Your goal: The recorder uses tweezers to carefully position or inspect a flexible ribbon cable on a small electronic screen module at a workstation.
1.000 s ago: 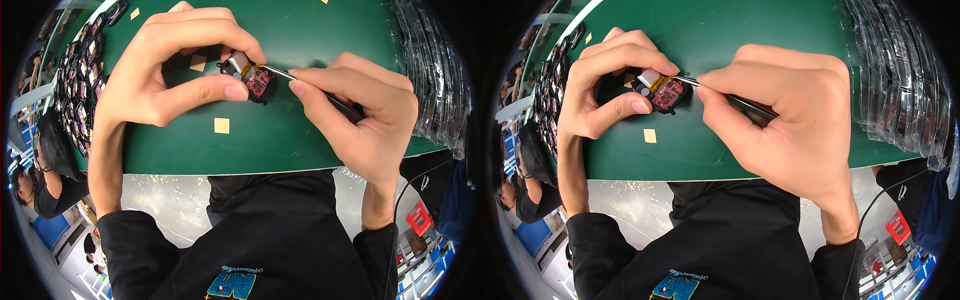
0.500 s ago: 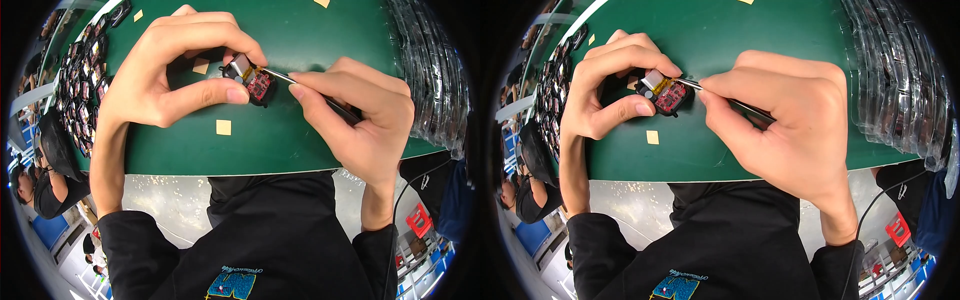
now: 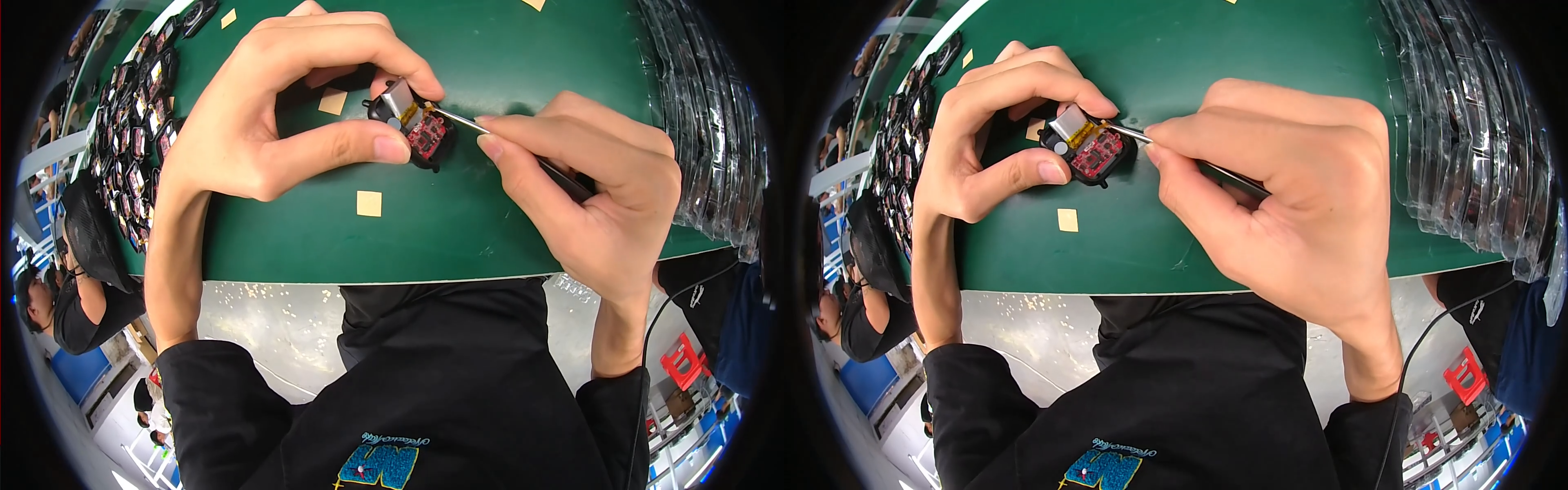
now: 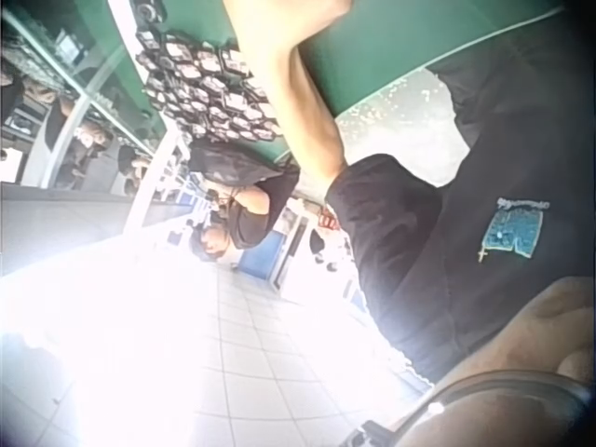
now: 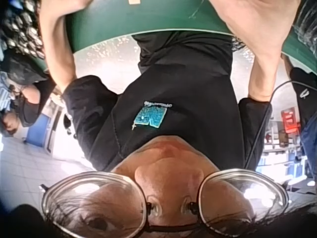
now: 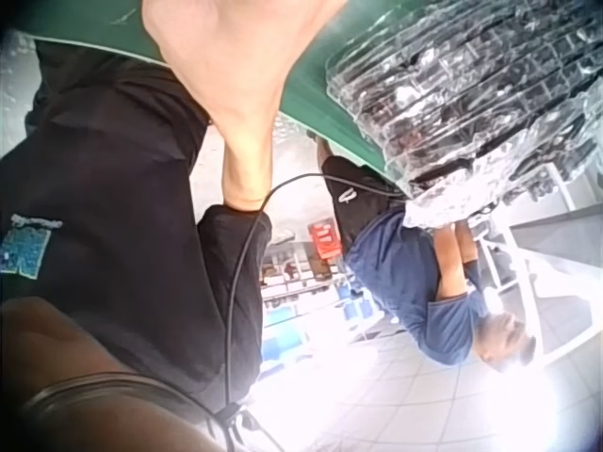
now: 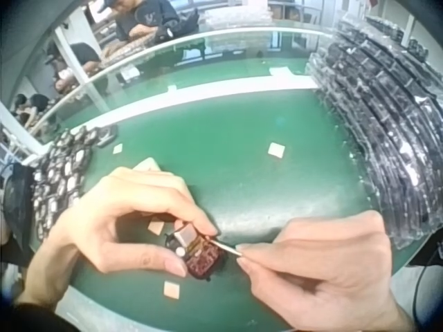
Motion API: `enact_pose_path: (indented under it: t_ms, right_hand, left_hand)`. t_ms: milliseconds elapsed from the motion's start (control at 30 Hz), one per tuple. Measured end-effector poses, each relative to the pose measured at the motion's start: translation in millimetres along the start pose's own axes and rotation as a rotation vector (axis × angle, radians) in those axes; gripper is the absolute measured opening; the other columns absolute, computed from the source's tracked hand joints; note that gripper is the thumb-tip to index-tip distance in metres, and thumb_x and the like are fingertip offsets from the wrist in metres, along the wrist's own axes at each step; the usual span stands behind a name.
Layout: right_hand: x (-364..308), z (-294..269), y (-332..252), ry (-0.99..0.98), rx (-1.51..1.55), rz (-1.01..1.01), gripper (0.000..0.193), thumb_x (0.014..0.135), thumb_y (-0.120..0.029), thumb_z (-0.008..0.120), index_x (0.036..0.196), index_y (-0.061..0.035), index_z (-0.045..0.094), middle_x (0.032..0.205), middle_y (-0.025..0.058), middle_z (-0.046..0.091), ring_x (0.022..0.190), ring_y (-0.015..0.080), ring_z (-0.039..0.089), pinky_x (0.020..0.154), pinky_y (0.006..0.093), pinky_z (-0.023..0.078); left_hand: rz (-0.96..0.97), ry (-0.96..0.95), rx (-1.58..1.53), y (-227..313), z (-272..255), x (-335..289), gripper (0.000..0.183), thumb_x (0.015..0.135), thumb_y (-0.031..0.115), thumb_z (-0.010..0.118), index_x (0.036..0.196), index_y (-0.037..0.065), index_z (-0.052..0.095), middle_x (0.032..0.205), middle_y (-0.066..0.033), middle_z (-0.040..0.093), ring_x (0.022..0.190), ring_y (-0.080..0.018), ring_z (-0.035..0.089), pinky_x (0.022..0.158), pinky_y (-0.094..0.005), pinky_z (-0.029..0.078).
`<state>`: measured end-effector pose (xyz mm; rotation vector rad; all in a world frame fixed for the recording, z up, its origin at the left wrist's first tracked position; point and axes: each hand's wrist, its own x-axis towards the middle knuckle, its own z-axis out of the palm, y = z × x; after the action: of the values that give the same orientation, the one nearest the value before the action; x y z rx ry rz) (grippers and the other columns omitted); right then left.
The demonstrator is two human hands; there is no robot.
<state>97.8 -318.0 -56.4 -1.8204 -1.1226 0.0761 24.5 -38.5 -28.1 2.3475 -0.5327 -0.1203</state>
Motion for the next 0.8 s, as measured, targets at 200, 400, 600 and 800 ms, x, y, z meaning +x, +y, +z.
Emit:
enact_pose_path:
  t_ms: [200,400,600,800]
  right_hand:
    - [0.2,-2.7,-1.3,-0.019,0.003,0.027,0.02,0.082,0.012,0.084,0.099,0.0022,0.086,0.07,0.004,0.068,0.059,0.0083,0.058,0.054,0.0248,0.038]
    - [1.1,-0.1,-1.0,-0.026,0.013,0.025,0.02,0.081,0.012,0.085,0.099,0.0023,0.086,0.07,0.0038,0.067,0.059,0.0083,0.058,0.054,0.0249,0.038]
    - [2.4,0.5,-1.6,-0.019,-0.008,-0.001,0.021,0.081,0.013,0.084,0.099,0.0022,0.086,0.07,0.004,0.067,0.059,0.0088,0.058,0.054,0.0247,0.038]
    - [1.2,0.0,-0.2,-0.014,-0.003,-0.01,0.023,0.08,0.014,0.084,0.1,0.0022,0.085,0.07,0.0044,0.067,0.058,0.0092,0.058,0.053,0.0248,0.039]
  left_hand:
    - [-0.035,-0.017,-0.016,2.8,-2.5,0.8,0.053,0.072,0.028,0.086,0.118,0.002,0.081,0.103,-0.0074,0.077,0.083,-0.0183,0.052,0.079,-0.0339,0.037]
    - [0.02,-0.006,-0.027,-2.1,-0.5,0.3,0.052,0.073,0.028,0.086,0.118,0.001,0.082,0.102,-0.0076,0.077,0.082,-0.0181,0.052,0.078,-0.0332,0.037]
    - [-0.059,-0.031,-0.037,2.8,-1.5,2.3,0.051,0.074,0.03,0.086,0.115,0.001,0.081,0.1,-0.0077,0.076,0.082,-0.0184,0.054,0.08,-0.0336,0.037]
    - [0.054,-0.016,0.011,-0.4,-0.2,3.1,0.05,0.074,0.032,0.086,0.112,0.001,0.081,0.098,-0.0083,0.075,0.083,-0.0201,0.059,0.082,-0.0353,0.038]
